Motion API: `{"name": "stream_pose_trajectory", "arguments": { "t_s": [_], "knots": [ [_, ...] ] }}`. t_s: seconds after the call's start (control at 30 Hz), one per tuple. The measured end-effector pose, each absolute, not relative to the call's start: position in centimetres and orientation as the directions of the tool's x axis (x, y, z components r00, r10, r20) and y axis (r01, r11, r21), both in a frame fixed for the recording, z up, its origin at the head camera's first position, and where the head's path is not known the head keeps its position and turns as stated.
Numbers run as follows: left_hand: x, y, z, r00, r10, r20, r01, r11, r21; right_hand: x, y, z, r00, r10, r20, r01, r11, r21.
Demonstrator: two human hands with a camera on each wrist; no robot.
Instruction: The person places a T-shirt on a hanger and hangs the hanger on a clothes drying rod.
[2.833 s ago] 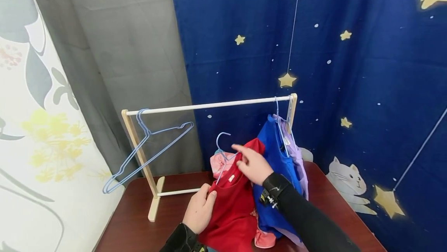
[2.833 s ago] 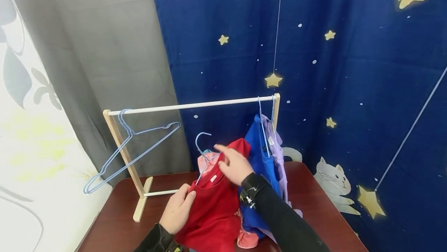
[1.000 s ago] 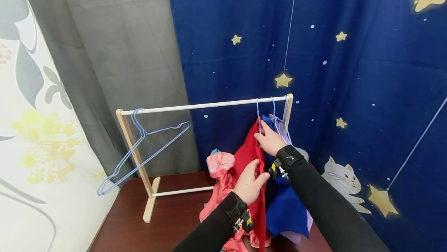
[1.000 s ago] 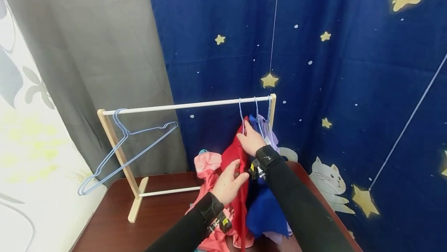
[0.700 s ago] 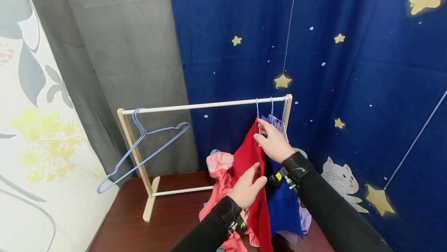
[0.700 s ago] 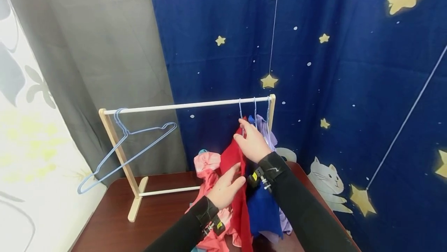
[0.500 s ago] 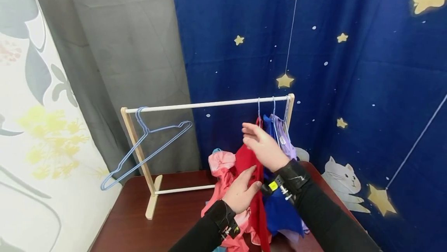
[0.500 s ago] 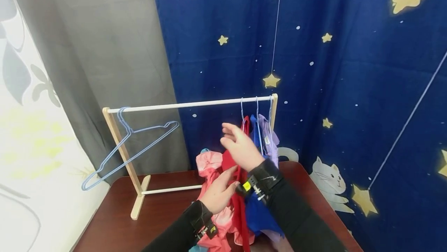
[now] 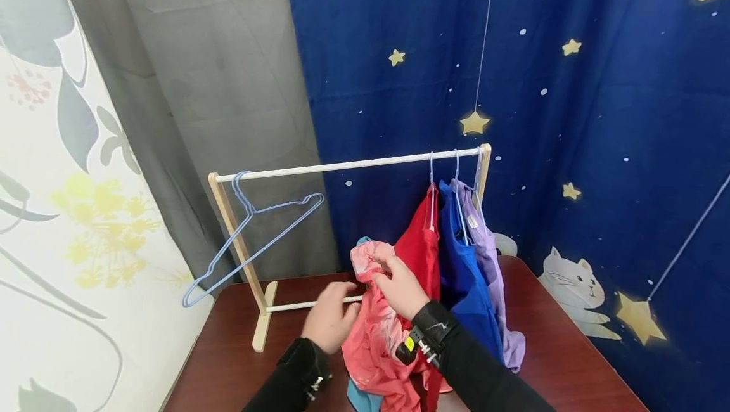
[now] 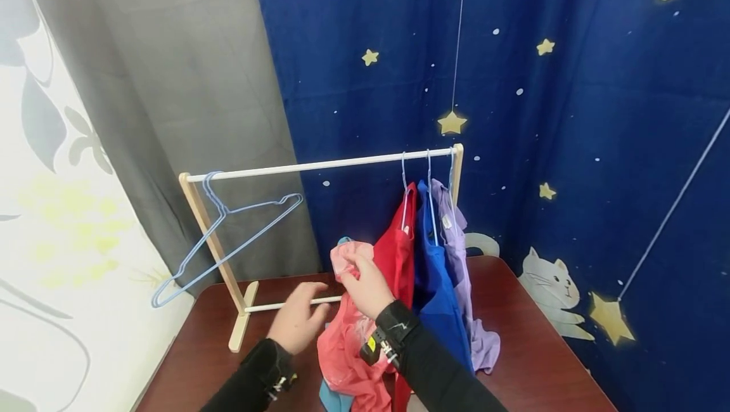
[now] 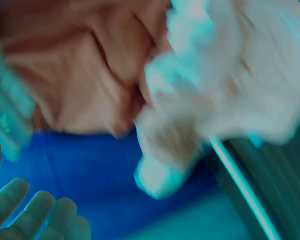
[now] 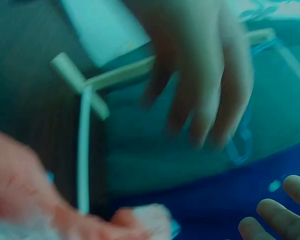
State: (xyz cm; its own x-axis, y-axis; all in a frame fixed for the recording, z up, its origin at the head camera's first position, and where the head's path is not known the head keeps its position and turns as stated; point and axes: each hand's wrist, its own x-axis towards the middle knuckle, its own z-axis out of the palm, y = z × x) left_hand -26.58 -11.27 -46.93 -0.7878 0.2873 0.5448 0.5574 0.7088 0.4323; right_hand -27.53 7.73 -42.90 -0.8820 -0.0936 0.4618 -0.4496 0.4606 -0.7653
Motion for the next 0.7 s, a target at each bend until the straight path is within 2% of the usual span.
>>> {"name": "stream_pose_trajectory", "arguments": {
  "t_s": [0.17,0.27,0.37,0.5,0.6,0.7],
  "knots": [
    [-28.3,-17.4,-45.7,-0.76,0.2,0.618,0.482,0.812,0.329,-28.3,9.0,-45.8,-0.912,-0.032,0.409,-0.365,0.521,-0.772],
    [-29.7,-21.2,-43.7,-0.694,0.187,0.695,0.462,0.857,0.23,-28.6,9.8,-46.7,-0.921,-0.005,0.389,-0.332,0.531,-0.779],
    [-31.2,-24.7,-41.7,-0.601,0.172,0.78,0.431,0.892,0.135,-28.8,10.3,-47.4,-0.924,0.01,0.383,-0.317,0.545,-0.776],
    [-32.8,-28.1,-39.8,-0.518,0.136,0.844,0.371,0.925,0.078,-29.1,10.7,-48.3,-0.928,0.016,0.372,-0.302,0.553,-0.777],
    [-33.6,-29.7,-39.1,-0.538,0.129,0.833,0.325,0.943,0.064,-29.2,10.9,-49.0,-0.93,0.024,0.368,-0.295,0.552,-0.78],
    [-34.1,-30.7,-39.2,-0.613,0.131,0.779,0.288,0.955,0.066,-29.2,11.1,-49.6,-0.932,0.023,0.363,-0.294,0.542,-0.788]
  ]
}}
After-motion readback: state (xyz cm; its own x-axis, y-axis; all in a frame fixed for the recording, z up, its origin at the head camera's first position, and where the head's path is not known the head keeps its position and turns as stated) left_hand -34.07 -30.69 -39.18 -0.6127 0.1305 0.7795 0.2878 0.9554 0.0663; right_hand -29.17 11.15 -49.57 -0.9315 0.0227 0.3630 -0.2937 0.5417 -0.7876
